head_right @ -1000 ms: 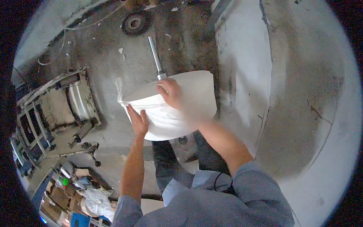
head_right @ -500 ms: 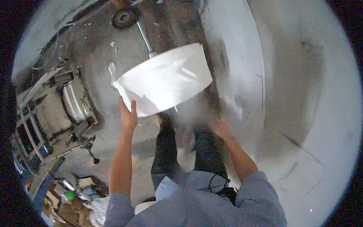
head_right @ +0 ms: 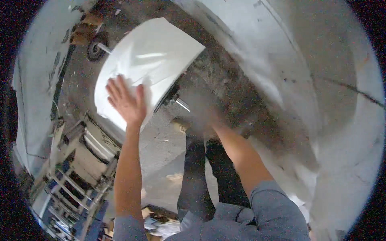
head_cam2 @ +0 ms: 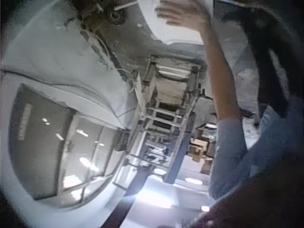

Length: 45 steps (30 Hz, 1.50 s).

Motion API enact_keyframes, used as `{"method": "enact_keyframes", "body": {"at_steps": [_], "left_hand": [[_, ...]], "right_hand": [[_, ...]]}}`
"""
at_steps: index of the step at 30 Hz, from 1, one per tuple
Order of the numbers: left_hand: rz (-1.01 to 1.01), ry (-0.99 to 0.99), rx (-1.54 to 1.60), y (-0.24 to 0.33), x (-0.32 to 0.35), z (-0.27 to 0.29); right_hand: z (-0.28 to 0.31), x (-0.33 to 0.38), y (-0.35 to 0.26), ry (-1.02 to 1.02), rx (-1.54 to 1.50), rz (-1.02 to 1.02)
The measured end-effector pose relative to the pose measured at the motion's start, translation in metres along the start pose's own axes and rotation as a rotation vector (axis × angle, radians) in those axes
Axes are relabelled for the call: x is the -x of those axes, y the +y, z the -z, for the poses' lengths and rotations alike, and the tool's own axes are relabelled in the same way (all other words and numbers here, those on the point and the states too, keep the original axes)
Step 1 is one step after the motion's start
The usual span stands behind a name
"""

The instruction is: Moving paper rolls onto spindles and writing identification labels on them using a marker.

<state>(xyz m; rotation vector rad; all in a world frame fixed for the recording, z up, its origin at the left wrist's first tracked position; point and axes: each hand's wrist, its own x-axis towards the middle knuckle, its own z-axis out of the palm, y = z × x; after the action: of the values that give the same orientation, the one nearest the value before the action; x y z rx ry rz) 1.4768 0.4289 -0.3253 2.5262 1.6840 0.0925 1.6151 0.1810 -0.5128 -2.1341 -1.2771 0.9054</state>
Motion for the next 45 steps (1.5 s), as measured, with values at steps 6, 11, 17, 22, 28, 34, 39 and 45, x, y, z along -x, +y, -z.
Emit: {"method": "enact_keyframes", "body": {"at_steps": [6,11,17,22,28,34,39,45], "left_hand": [[-0.125,0.141,0.097,-0.016,-0.001,-0.023],[-0.175,0.144,0.162,-0.022,-0.011,-0.025],[-0.3,0.143,0.177,-0.037,-0.02,-0.021],[-0.402,0.19,0.112,-0.063,-0.007,-0.033],[-0.424,0.351,0.391,-0.08,0.054,-0.022],[-0.012,0.085,0.677,-0.143,0.379,-0.066],[0.395,-0.643,0.799,-0.148,0.461,-0.191],[0.845,-0.782,1.123,-0.132,0.443,-0.28]], "right_hand": [[-0.056,0.0,0.003,-0.404,0.014,-0.369],[-0.082,0.015,0.016,-0.246,-0.016,-0.285],[-0.129,0.066,0.007,-0.063,0.019,-0.237],[-0.195,0.166,0.033,0.005,-0.03,-0.257],[-0.23,0.252,0.07,-0.063,0.057,-0.546],[-0.269,0.298,0.046,-0.094,0.169,-0.468],[-0.277,0.294,-0.02,-0.355,-0.141,-0.632],[-0.293,0.324,-0.046,-0.342,-0.389,-0.635]]}}
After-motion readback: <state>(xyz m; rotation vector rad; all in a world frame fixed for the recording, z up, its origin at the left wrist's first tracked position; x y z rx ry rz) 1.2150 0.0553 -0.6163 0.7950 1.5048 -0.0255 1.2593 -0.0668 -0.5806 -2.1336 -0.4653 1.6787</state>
